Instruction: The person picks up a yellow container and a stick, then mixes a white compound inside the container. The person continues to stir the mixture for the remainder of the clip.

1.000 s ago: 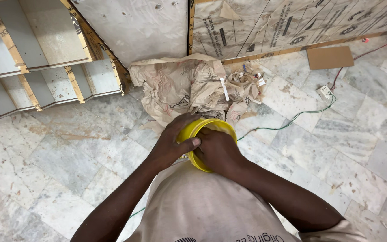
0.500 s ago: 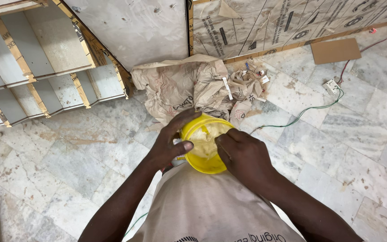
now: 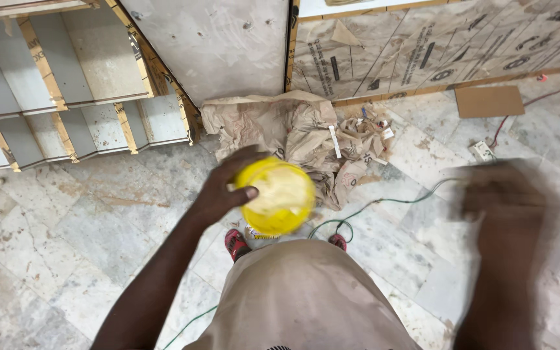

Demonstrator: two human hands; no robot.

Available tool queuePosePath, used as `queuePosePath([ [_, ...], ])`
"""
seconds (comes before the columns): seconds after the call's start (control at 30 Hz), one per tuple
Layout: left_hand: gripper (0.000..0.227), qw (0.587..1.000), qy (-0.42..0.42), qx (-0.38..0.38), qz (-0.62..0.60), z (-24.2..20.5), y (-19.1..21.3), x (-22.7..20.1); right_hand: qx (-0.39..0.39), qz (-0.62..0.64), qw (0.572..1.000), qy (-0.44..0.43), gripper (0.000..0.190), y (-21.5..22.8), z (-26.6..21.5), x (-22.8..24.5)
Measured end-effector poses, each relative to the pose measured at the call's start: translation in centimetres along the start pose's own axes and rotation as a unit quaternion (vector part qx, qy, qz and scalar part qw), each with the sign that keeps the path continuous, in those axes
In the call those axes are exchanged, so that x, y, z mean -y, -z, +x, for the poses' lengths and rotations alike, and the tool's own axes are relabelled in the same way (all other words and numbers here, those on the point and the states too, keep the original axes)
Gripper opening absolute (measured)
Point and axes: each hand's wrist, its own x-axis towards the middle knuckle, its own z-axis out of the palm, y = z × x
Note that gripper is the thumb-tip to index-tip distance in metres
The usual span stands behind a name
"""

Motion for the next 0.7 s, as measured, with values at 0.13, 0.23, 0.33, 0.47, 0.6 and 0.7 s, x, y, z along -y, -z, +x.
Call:
queuePosePath([
  [0.13, 0.071, 0.996, 0.051, -0.046, -0.062, -0.6, 2.2, 1.5, -0.097, 0.108, 0.989, 0.021, 0.023, 3.6, 0.8, 0.6],
  [0.23, 0.074, 0.997, -0.004, -0.025, -0.07, 0.2, 1.8, 1.0, 0.135, 0.055, 0.988, -0.04, 0.029, -4.5, -0.7, 0.4],
  [0.33, 0.078, 0.998, -0.038, -0.001, -0.059, 1.3, 1.1, -0.6, 0.338, -0.125, 0.916, 0.174, 0.035, -11.4, -1.0, 3.2],
  [0.47, 0.078, 0.998, -0.033, 0.018, -0.053, 1.9, 0.2, -2.2, 0.386, -0.283, 0.829, 0.29, 0.033, -17.4, -0.2, 5.2],
  [0.6, 0.078, 0.998, -0.012, 0.029, -0.046, 2.4, -0.6, -2.9, 0.452, -0.341, 0.773, 0.286, 0.02, -19.0, 0.6, 5.3],
  [0.7, 0.077, 0.999, -0.021, 0.023, -0.038, 2.4, -0.6, -2.9, 0.453, -0.279, 0.788, 0.309, 0.029, -18.3, 0.7, 4.6],
])
